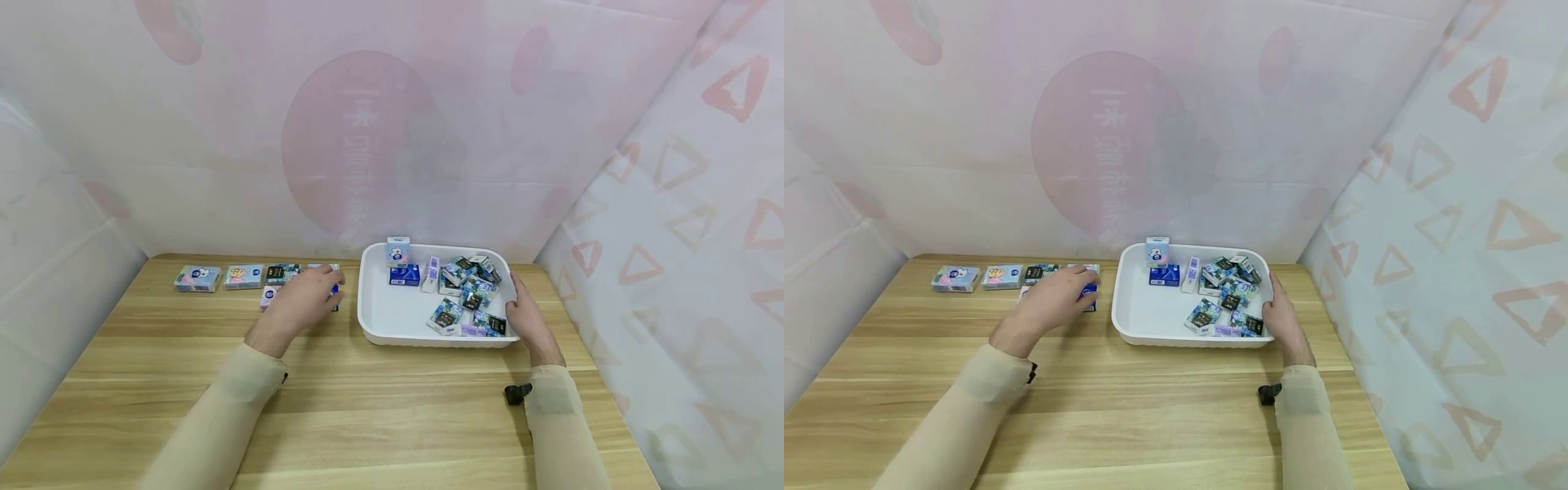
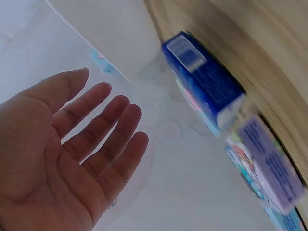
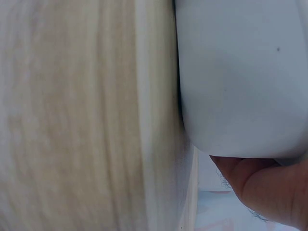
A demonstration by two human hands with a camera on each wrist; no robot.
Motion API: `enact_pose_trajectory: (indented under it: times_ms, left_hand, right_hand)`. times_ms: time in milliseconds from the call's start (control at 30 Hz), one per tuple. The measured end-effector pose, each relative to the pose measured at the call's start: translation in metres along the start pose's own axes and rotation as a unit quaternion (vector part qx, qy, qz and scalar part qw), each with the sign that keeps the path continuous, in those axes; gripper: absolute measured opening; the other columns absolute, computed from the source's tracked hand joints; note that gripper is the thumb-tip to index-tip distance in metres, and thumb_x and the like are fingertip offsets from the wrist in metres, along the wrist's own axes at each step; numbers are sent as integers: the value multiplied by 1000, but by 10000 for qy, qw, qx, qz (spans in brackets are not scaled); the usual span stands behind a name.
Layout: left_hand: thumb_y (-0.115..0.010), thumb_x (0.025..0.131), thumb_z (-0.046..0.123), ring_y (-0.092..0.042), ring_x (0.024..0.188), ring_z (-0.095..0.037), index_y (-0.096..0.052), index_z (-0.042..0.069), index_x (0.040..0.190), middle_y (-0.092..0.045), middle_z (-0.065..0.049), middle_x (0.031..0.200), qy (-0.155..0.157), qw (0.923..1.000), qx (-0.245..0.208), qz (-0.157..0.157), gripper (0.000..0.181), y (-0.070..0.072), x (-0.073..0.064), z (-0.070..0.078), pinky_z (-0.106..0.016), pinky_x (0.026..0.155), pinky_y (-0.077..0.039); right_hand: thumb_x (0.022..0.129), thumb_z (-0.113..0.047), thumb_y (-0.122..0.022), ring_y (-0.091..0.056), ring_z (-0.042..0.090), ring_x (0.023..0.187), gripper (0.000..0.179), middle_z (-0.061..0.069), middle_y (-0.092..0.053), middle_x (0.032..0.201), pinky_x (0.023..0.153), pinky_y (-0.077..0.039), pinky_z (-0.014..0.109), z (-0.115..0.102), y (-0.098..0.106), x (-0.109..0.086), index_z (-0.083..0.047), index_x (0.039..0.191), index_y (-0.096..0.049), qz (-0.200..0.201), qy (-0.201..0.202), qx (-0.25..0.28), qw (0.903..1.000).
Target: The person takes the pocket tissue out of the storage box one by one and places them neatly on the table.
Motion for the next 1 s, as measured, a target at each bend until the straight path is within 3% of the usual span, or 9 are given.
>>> enact_pose_trajectory:
  times_ms: [200,533,1000]
  left_hand:
    - [-78,114,21,-81,121,-37,-79,3,138,-84,-17,132,-177,9996,-204,-13,30,-9,12,22,-55,108,-71]
    - [-78,116,29,-82,116,-29,-79,10,141,-82,-12,132,-165,9986,-287,-422,31,-20,26,67,-47,102,-74]
    - [-77,117,29,-80,129,-31,-79,9,141,-82,-12,138,-645,9948,-573,-548,32,-40,43,116,-47,114,-70]
  right_hand:
    - [115,5,-35,-30,60,176,83,35,-18,193,147,-27,72,0,-1,0,-9,189,0,0,-3,-30,10000]
    - [115,4,-35,-28,60,177,83,34,-16,194,148,-26,72,-1,-1,-1,-10,189,1,19,-29,20,10000]
    - [117,4,-34,-23,58,179,83,31,-12,195,149,-22,70,-2,0,-2,-11,189,2,-4,-98,143,9999]
Point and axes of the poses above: each hand's wrist, its own x-axis towards the middle knuckle, its own y-axis out of the back of the hand, z = x × y, the point moved 2 cm from there along x, towards the middle knuckle
